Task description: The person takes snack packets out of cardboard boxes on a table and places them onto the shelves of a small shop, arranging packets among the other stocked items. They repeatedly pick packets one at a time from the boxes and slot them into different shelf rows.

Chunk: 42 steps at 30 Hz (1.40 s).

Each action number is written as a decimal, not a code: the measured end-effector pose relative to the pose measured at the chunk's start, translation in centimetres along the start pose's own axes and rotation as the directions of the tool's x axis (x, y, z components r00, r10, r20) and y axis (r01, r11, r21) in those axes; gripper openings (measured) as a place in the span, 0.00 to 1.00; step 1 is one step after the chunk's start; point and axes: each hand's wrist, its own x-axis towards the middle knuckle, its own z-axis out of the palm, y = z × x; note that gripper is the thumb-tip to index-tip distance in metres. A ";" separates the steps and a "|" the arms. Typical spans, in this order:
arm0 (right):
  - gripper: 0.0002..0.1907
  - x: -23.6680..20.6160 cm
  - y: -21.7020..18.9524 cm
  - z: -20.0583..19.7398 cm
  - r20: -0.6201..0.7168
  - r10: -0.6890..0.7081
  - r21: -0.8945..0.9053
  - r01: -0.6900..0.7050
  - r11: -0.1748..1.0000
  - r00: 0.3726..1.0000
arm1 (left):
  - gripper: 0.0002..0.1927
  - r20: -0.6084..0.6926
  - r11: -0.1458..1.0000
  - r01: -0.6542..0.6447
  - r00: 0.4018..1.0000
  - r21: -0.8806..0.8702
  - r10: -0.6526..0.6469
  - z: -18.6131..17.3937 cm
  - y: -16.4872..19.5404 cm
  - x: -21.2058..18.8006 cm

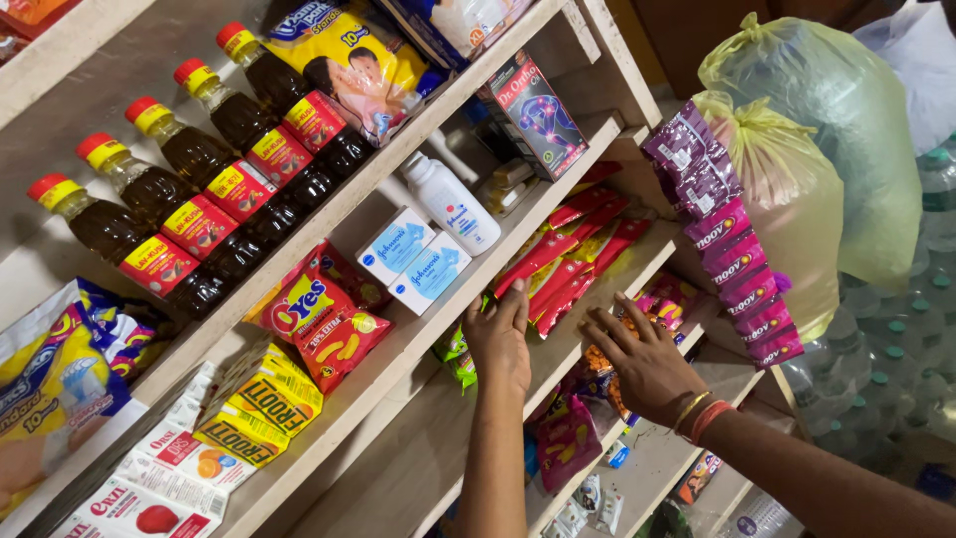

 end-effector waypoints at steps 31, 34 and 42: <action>0.50 0.3 1.0 3.8 -0.012 -0.006 -0.044 0.005 0.999 1.000 | 0.27 0.615 -0.469 -0.439 0.710 0.767 0.341 -1.8 -2.3 -0.4; 0.52 0.4 1.1 4.1 -0.005 -0.009 -0.031 0.009 0.999 1.000 | 0.29 0.639 -0.443 -0.484 0.693 0.755 0.332 -1.8 -2.4 0.2; 0.55 0.4 1.6 4.6 0.039 -0.007 0.012 0.006 1.000 0.999 | 0.29 0.601 -0.423 -0.455 0.728 0.783 0.330 -0.7 -2.7 1.5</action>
